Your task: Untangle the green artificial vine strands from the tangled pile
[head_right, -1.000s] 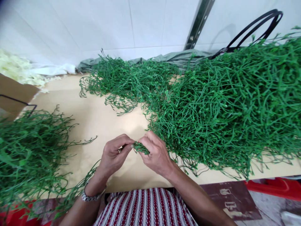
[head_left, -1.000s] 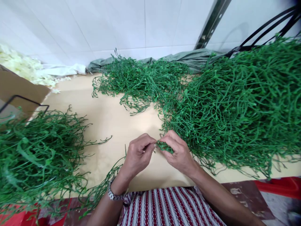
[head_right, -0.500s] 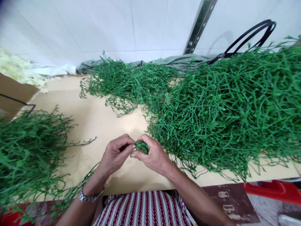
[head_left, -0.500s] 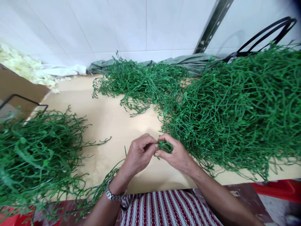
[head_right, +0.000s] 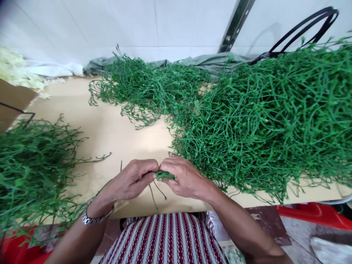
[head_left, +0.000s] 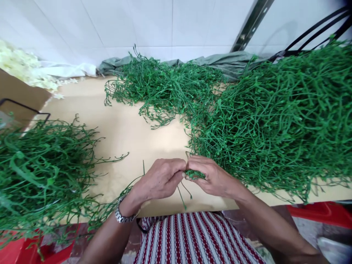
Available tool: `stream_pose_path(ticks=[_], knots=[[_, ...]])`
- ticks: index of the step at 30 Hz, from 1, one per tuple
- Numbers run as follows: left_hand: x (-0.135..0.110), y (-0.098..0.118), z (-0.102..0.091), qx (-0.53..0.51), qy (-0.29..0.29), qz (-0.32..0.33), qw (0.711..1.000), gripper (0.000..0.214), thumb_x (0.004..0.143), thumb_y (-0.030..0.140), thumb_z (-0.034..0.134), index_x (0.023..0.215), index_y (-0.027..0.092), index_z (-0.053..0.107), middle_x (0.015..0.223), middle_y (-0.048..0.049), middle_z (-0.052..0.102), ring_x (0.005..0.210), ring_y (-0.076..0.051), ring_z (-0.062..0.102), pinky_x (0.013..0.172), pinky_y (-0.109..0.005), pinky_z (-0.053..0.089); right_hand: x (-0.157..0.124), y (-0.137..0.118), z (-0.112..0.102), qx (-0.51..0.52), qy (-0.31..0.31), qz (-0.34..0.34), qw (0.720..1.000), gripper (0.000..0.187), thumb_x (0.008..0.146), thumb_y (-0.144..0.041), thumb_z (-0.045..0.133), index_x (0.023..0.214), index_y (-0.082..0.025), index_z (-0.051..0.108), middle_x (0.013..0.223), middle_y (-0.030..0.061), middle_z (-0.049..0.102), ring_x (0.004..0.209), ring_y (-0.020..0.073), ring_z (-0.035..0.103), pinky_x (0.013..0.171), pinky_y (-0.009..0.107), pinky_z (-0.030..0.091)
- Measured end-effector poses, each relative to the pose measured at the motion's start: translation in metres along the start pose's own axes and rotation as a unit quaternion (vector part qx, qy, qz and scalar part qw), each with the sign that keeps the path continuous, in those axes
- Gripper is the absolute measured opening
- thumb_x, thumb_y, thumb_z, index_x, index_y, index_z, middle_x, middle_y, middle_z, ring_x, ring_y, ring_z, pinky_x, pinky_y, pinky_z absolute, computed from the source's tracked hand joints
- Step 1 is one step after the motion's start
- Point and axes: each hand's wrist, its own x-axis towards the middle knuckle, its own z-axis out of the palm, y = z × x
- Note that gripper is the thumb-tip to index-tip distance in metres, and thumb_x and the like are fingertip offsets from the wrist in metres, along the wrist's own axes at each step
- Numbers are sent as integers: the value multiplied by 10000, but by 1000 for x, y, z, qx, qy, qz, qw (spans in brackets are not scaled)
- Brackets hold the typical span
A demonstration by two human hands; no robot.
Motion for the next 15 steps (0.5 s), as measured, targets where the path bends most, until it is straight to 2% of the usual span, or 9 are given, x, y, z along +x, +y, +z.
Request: stream_pose_path(ticks=[5, 8, 11, 13, 15], knots=[[-2, 5, -1, -99, -80, 12, 992, 249, 773, 74, 397, 569, 180, 303, 537, 55, 249, 482, -86, 247, 479, -237, 206, -4, -8, -17, 33, -110, 14, 993, 157, 855, -246, 457, 717, -172, 465, 612, -20, 435, 570, 108, 388, 540, 228, 296], [-3, 7, -1, -148, -140, 12, 979, 277, 809, 123, 389, 569, 184, 265, 549, 52, 221, 487, -89, 239, 494, -248, 212, -4, -11, -22, 75, -172, 13, 982, 198, 852, -252, 440, 670, -175, 445, 554, -45, 373, 501, 89, 344, 498, 221, 262], [-5, 11, -1, -163, -185, 12, 969, 278, 822, 153, 382, 572, 185, 266, 565, 45, 254, 505, -94, 264, 515, -256, 232, -6, -13, -22, 112, -208, 5, 972, 218, 847, -236, 428, 635, -184, 428, 516, -60, 324, 456, 80, 301, 466, 223, 231], [-9, 13, -4, -174, -188, 6, 967, 281, 825, 200, 401, 560, 184, 308, 555, 39, 295, 506, -100, 292, 514, -256, 251, -8, -15, -22, 121, -224, 2, 967, 210, 845, -236, 438, 641, -188, 444, 509, -62, 315, 449, 81, 299, 458, 226, 229], [-16, 12, -9, -194, -129, -22, 972, 290, 814, 267, 443, 547, 185, 367, 520, 35, 323, 497, -105, 319, 496, -250, 268, -11, -15, -27, 125, -237, 6, 963, 206, 847, -252, 451, 651, -190, 468, 505, -60, 323, 452, 85, 316, 453, 228, 237]])
